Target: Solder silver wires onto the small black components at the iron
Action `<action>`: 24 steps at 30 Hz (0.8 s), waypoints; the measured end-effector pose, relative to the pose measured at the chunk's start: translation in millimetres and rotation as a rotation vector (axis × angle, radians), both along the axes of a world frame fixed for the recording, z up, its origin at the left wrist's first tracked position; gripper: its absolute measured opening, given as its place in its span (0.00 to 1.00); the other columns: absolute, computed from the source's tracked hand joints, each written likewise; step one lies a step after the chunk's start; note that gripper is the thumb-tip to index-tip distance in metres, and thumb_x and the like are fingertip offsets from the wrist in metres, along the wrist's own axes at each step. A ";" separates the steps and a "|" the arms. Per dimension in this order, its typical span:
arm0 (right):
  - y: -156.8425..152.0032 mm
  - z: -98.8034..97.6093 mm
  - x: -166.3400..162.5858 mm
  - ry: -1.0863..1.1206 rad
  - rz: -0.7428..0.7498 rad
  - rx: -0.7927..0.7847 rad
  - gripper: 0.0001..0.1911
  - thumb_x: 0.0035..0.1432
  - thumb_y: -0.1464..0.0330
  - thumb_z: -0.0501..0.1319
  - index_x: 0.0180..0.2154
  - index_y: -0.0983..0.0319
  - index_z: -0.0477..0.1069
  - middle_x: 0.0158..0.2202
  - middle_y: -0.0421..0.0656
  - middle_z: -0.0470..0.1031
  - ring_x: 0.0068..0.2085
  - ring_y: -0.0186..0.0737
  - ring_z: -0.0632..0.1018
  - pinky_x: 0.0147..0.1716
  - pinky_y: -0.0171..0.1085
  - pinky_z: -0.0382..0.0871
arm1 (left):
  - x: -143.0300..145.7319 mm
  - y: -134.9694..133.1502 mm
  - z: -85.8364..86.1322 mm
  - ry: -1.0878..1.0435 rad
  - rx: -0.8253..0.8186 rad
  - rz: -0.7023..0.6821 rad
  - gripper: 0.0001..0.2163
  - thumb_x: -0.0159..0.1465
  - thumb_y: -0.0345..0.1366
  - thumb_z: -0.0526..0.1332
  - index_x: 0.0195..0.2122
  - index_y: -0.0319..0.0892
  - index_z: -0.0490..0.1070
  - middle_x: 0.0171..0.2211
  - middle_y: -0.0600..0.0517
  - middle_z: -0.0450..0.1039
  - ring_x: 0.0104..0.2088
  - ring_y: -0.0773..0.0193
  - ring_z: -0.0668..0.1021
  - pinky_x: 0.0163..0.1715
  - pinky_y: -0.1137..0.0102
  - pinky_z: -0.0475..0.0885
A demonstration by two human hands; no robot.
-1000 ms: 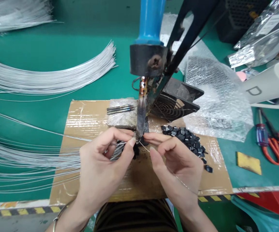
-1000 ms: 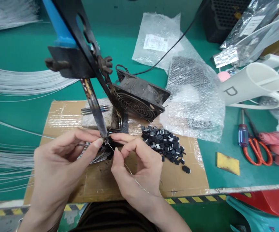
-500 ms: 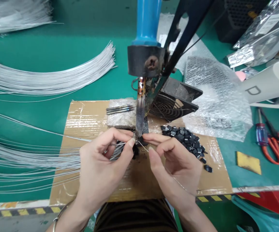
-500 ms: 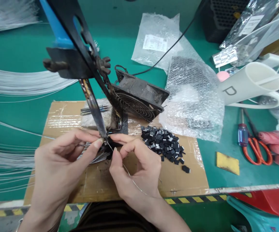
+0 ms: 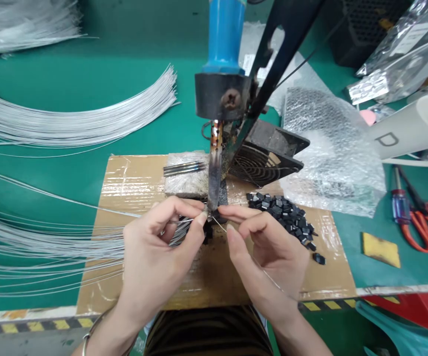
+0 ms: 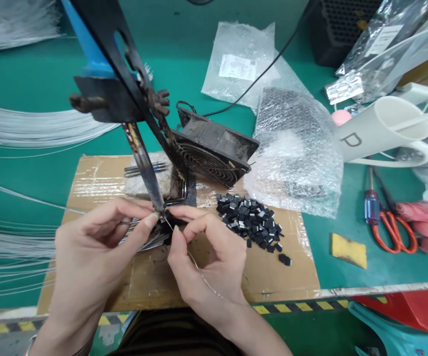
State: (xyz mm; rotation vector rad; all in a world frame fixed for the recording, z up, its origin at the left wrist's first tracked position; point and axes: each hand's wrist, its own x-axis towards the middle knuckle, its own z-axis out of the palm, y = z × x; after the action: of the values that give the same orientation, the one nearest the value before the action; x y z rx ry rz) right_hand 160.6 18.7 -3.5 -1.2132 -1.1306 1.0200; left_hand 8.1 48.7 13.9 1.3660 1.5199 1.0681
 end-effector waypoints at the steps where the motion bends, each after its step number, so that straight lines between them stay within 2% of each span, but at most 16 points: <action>1: 0.4 -0.5 -0.1 -0.002 -0.001 0.004 0.12 0.65 0.79 0.65 0.34 0.57 0.71 0.50 0.40 0.84 0.54 0.39 0.83 0.58 0.38 0.74 | 0.0 0.0 -0.1 0.002 -0.001 -0.002 0.06 0.64 0.29 0.69 0.32 0.48 0.79 0.36 0.58 0.82 0.37 0.67 0.82 0.33 0.75 0.73; 9: -0.4 -1.2 -0.5 -0.024 -0.018 0.029 0.12 0.64 0.80 0.65 0.33 0.58 0.72 0.49 0.41 0.85 0.53 0.40 0.84 0.56 0.39 0.76 | -2.0 -2.3 -0.5 0.011 -0.008 -0.004 0.06 0.65 0.30 0.69 0.32 0.49 0.79 0.36 0.58 0.83 0.38 0.66 0.83 0.35 0.74 0.74; 16: -0.9 0.7 -1.0 -0.028 -0.022 0.027 0.12 0.64 0.79 0.65 0.33 0.58 0.72 0.48 0.41 0.85 0.53 0.40 0.84 0.55 0.39 0.77 | -3.0 -3.0 -0.2 0.028 0.014 -0.014 0.06 0.65 0.30 0.69 0.33 0.49 0.79 0.36 0.58 0.83 0.37 0.66 0.82 0.31 0.73 0.72; 24: -2.9 0.1 0.2 -0.043 -0.016 0.020 0.11 0.64 0.79 0.65 0.34 0.58 0.72 0.49 0.42 0.84 0.53 0.42 0.84 0.56 0.41 0.76 | -1.6 -0.6 -1.6 0.028 0.000 -0.017 0.06 0.65 0.30 0.69 0.32 0.49 0.79 0.35 0.58 0.82 0.37 0.66 0.81 0.32 0.73 0.71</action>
State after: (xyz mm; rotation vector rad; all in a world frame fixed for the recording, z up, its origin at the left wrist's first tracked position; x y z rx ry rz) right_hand 160.8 15.8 -3.4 -1.2314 -1.1607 0.9721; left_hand 6.5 48.1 12.2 1.3966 1.5263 1.0422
